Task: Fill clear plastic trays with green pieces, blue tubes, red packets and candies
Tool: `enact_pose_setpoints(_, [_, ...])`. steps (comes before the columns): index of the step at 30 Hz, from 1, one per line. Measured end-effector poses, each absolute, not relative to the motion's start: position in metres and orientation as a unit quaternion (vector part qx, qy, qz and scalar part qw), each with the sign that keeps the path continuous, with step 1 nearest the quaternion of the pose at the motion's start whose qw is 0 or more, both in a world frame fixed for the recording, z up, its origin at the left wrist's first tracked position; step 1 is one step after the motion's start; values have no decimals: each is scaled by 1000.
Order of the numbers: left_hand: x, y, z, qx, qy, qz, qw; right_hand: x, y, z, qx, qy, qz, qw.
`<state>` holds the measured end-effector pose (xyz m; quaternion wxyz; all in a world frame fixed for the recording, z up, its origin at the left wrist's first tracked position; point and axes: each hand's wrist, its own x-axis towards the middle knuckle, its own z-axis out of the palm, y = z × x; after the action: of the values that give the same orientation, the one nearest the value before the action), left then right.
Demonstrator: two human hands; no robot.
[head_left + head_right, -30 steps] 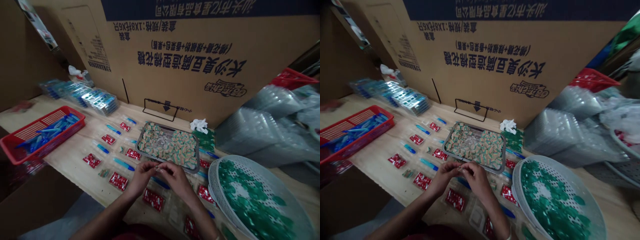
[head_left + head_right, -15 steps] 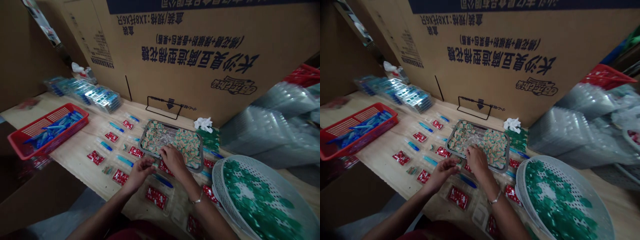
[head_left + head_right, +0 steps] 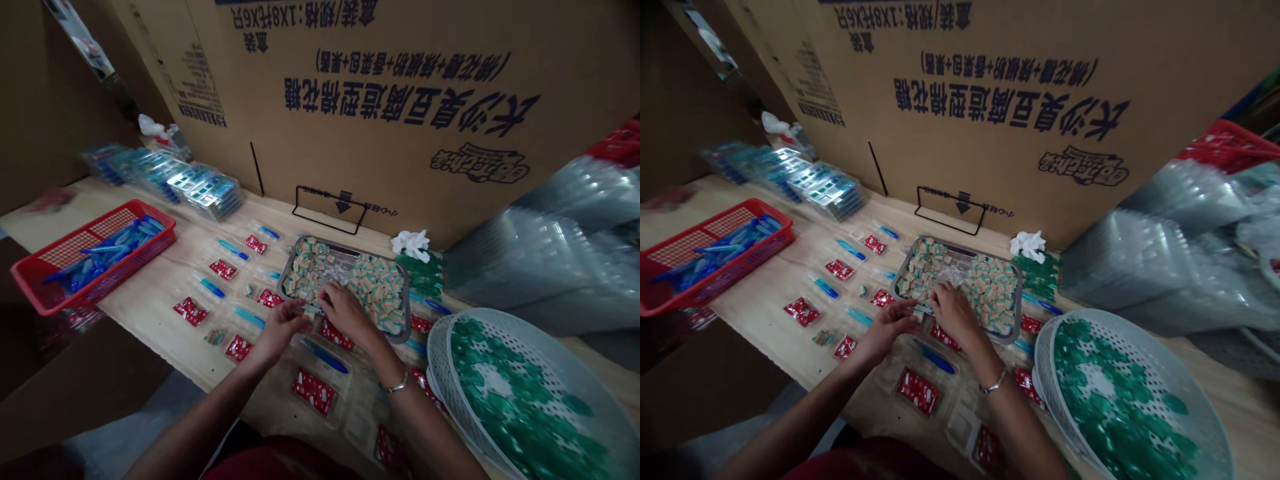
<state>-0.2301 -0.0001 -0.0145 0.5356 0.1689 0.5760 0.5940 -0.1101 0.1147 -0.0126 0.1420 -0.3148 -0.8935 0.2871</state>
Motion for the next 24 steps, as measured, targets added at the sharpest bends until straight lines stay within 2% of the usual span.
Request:
enact_pose_setpoints(4, [-231,0,-12,181,588,590,523,-99,110,-8,-346,-819,397,228])
enact_pose_setpoints(6, [-230,0,-11,192,589,583,526,-94,105,-3,-309,-791,476,227])
enact_pose_setpoints(8, [-228,0,-11,205,581,574,539,-91,100,3,-264,-794,507,207])
enact_pose_setpoints(18, [-223,2,-9,231,537,570,578,-85,91,6,-252,-821,476,186])
enact_pose_setpoints(24, [-224,0,-5,258,533,559,581,-90,90,7,-259,-863,406,153])
